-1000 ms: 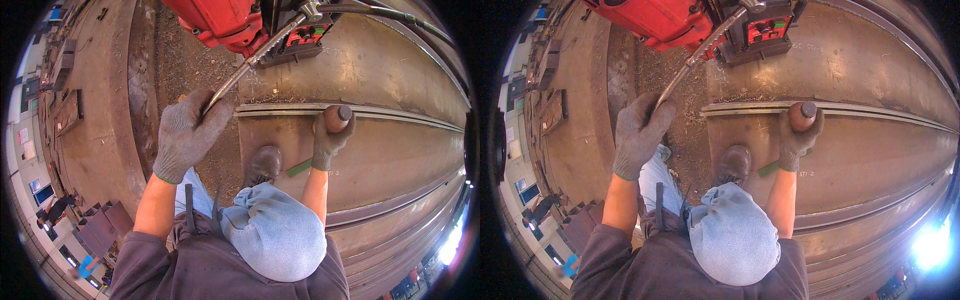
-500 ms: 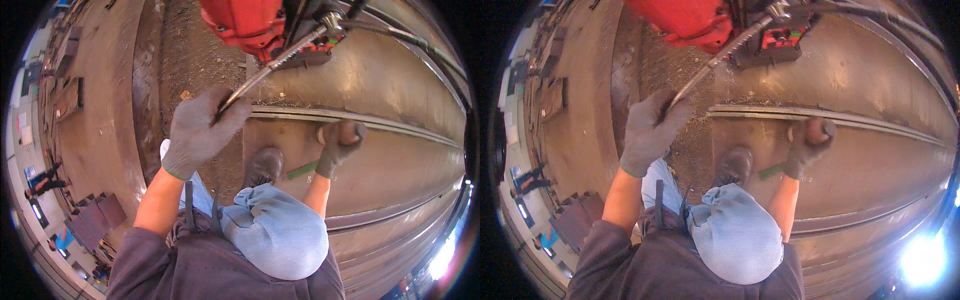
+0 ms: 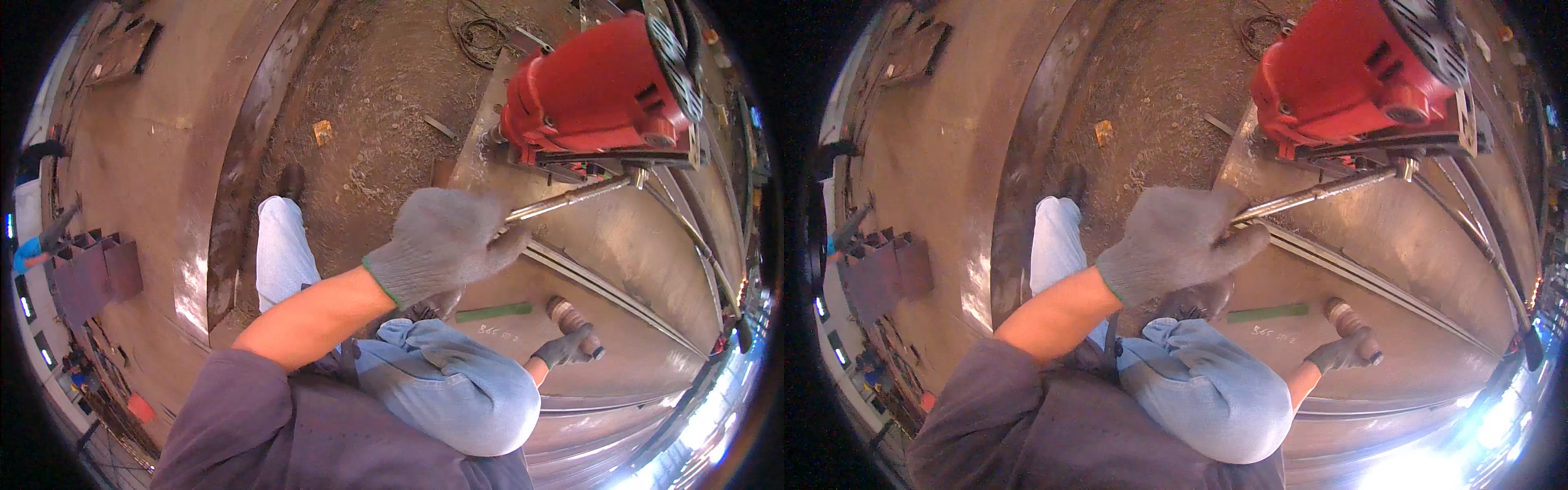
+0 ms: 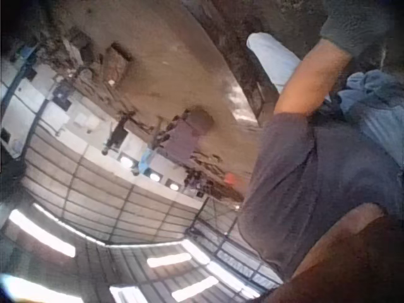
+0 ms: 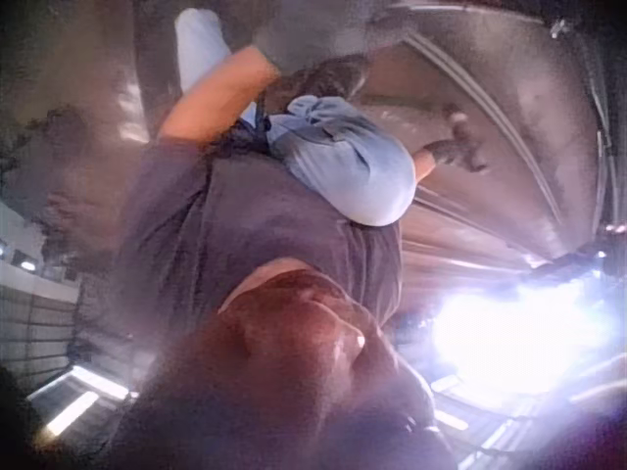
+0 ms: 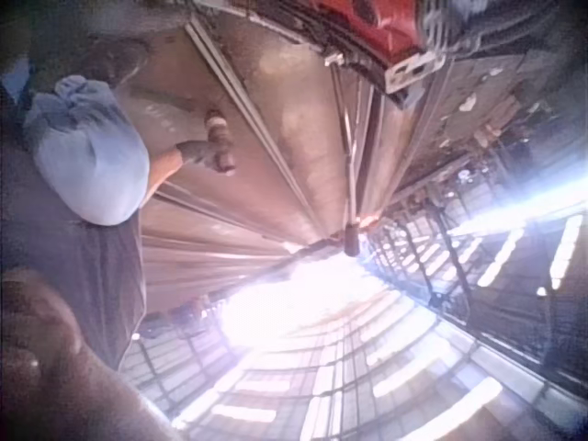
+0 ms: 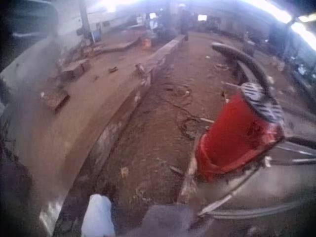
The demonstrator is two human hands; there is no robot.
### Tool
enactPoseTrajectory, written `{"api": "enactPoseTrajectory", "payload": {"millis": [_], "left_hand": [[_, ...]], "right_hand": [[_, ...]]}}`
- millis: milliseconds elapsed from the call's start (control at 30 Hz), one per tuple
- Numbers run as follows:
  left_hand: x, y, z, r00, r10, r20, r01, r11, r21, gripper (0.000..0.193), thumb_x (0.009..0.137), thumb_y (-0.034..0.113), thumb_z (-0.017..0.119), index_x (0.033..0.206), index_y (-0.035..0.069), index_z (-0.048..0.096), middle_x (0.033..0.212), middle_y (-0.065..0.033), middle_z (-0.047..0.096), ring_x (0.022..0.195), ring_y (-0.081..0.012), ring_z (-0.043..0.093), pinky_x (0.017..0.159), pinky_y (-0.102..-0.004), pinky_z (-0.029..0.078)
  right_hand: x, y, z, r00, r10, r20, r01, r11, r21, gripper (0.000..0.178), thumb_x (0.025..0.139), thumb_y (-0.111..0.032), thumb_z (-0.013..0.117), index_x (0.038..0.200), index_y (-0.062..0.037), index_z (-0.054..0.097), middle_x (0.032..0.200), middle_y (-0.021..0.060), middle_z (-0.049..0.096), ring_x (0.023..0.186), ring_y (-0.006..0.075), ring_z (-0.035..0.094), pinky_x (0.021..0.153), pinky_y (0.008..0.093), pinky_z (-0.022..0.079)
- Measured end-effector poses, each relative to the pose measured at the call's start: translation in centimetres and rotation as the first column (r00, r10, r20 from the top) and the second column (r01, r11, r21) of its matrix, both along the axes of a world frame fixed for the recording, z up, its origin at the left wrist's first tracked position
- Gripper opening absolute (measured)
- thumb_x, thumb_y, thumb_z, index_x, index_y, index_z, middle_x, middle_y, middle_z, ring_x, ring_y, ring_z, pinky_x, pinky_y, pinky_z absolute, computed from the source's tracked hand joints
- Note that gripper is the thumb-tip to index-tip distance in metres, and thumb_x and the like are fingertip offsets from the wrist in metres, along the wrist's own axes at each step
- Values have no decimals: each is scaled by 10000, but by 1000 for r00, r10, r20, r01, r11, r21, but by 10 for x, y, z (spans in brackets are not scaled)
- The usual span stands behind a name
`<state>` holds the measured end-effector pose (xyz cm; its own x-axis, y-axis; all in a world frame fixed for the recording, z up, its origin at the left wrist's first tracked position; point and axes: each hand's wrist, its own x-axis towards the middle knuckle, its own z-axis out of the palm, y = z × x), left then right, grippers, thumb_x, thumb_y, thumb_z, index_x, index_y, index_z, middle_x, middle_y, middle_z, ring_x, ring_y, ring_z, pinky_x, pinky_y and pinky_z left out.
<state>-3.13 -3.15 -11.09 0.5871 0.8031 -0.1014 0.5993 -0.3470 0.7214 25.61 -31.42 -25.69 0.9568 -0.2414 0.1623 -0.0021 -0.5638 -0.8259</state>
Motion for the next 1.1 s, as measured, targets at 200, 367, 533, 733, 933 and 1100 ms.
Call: {"api": "enactPoseTrajectory", "payload": {"millis": [200,367,533,733,933,1100], "left_hand": [[-4,1,-6,986,39,164,-25,996,-84,366,881,475,674,865,110,661,680,-134,663,658,-362,691,575,-483,527],[-8,0,-8,974,27,223,-18,999,-42,359,877,454,683,877,96,661,730,-140,677,670,-355,697,582,-481,534],[-10,-2,-8,963,51,264,-39,998,-50,348,874,439,691,907,94,661,743,-134,683,682,-357,702,581,-484,540],[-3,-13,12,971,59,232,-49,998,-46,344,868,417,701,930,82,649,742,-138,678,651,-350,700,556,-476,547],[-4,-11,39,982,27,185,-11,996,-85,338,891,404,657,911,66,644,747,-157,687,644,-347,704,542,-461,550],[-4,-14,10,975,110,191,-103,994,-44,354,920,438,617,955,91,676,754,-151,700,692,-357,713,604,-492,556]], "right_hand": [[0,-3,12,996,76,43,-74,996,-49,535,935,-375,654,1275,15,516,1252,178,604,1155,298,603,1042,446,461],[0,-4,29,987,158,-8,-158,985,-76,463,964,-374,586,1168,41,572,1197,185,598,1126,278,583,1013,440,461],[18,20,78,953,248,171,-257,966,29,559,970,-360,607,1314,75,538,1243,212,591,1135,292,599,1003,446,474],[10,154,248,520,541,661,-732,682,18,355,1034,-210,528,1254,67,547,1175,261,635,1072,418,644,959,535,565],[43,176,268,455,588,669,-122,785,-608,327,982,-242,559,979,71,654,916,205,710,861,329,712,795,483,610],[120,165,277,572,554,604,-819,420,390,306,878,-259,700,879,42,650,911,148,687,827,281,661,769,408,558]]}}
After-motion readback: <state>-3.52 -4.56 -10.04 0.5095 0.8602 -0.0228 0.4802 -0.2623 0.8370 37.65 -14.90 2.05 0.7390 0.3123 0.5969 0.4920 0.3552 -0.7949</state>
